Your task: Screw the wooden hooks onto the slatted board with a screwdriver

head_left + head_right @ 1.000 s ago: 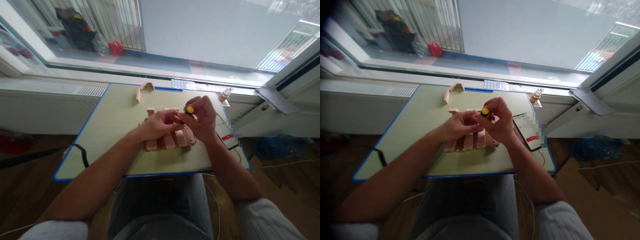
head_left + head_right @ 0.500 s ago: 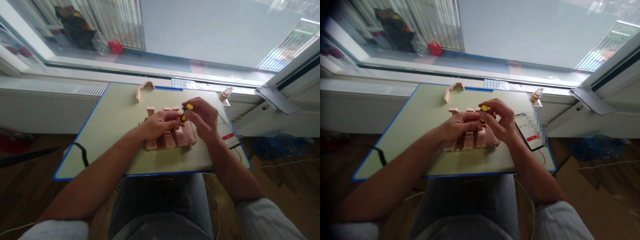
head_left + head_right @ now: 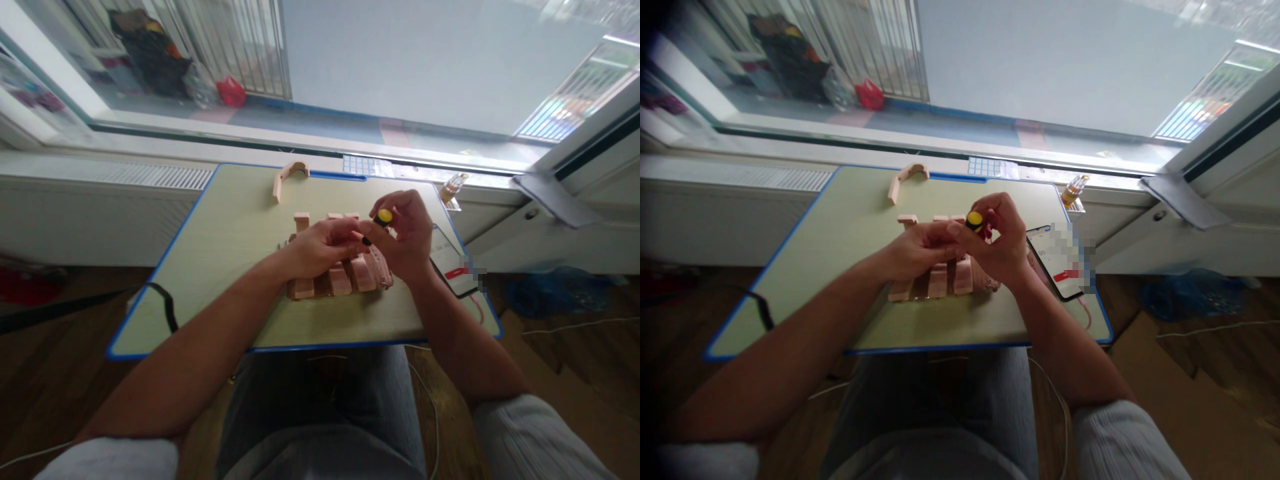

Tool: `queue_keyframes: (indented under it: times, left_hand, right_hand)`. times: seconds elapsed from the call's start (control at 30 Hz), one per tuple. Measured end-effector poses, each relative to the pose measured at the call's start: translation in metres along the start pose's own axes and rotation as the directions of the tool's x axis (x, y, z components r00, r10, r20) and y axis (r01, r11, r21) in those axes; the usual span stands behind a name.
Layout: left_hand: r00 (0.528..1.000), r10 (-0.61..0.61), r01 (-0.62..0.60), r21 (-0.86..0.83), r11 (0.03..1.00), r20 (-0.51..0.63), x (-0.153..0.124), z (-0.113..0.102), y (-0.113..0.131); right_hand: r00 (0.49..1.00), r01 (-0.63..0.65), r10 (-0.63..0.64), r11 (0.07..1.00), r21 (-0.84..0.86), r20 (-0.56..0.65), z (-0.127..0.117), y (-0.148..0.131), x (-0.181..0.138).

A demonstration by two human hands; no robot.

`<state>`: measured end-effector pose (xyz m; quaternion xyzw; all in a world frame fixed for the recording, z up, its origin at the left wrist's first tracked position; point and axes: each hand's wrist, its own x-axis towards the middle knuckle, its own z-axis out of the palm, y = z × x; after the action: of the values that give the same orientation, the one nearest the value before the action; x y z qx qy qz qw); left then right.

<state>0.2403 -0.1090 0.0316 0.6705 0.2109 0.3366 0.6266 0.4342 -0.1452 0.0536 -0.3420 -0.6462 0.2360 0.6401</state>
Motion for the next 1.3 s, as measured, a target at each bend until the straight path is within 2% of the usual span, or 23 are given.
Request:
queue_keyframes:
  times: [0.17, 0.37, 0.5, 0.7, 0.9, 1.1, 1.17, 1.3]
  left_hand:
    - [1.000, 0.031, -0.030, 0.092, 0.995, 0.000, 0.000, -0.001, 0.011]
    - [0.999, 0.019, -0.024, 0.144, 0.989, 0.033, 0.000, -0.002, 0.019]
    - [0.999, 0.012, -0.014, 0.037, 0.999, 0.050, 0.001, -0.001, 0.012]
    - [0.999, 0.023, -0.021, -0.096, 0.995, 0.024, 0.001, 0.002, 0.000]
    - [1.000, 0.024, -0.025, 0.035, 0.999, 0.012, 0.001, -0.001, 0.008]
    - [0.999, 0.025, -0.029, 0.164, 0.986, 0.026, 0.000, -0.003, 0.019]
    - [0.999, 0.011, -0.016, 0.143, 0.990, 0.038, 0.000, -0.002, 0.018]
    - [0.999, 0.015, -0.015, -0.013, 1.000, 0.046, 0.000, 0.000, 0.007]
  right_hand:
    - [0.993, -0.017, 0.012, 0.999, 0.044, 0.114, -0.012, 0.000, 0.001]
    - [0.999, 0.005, -0.007, 0.998, 0.058, 0.046, -0.007, 0.005, 0.000]
    - [0.999, 0.044, -0.043, 0.997, 0.066, -0.020, 0.003, 0.005, -0.001]
    - [0.999, 0.017, -0.016, 0.999, 0.034, -0.028, 0.007, 0.003, -0.003]
    - [0.994, 0.035, -0.041, 0.997, 0.065, 0.097, -0.010, 0.003, 0.000]
    - [0.997, 0.056, -0.059, 0.997, 0.060, 0.053, -0.008, 0.008, 0.000]
    - [0.996, 0.089, -0.091, 0.993, 0.072, 0.026, -0.003, 0.009, 0.000]
    - [0.994, 0.107, -0.108, 0.993, 0.059, 0.016, 0.004, 0.008, 0.000]
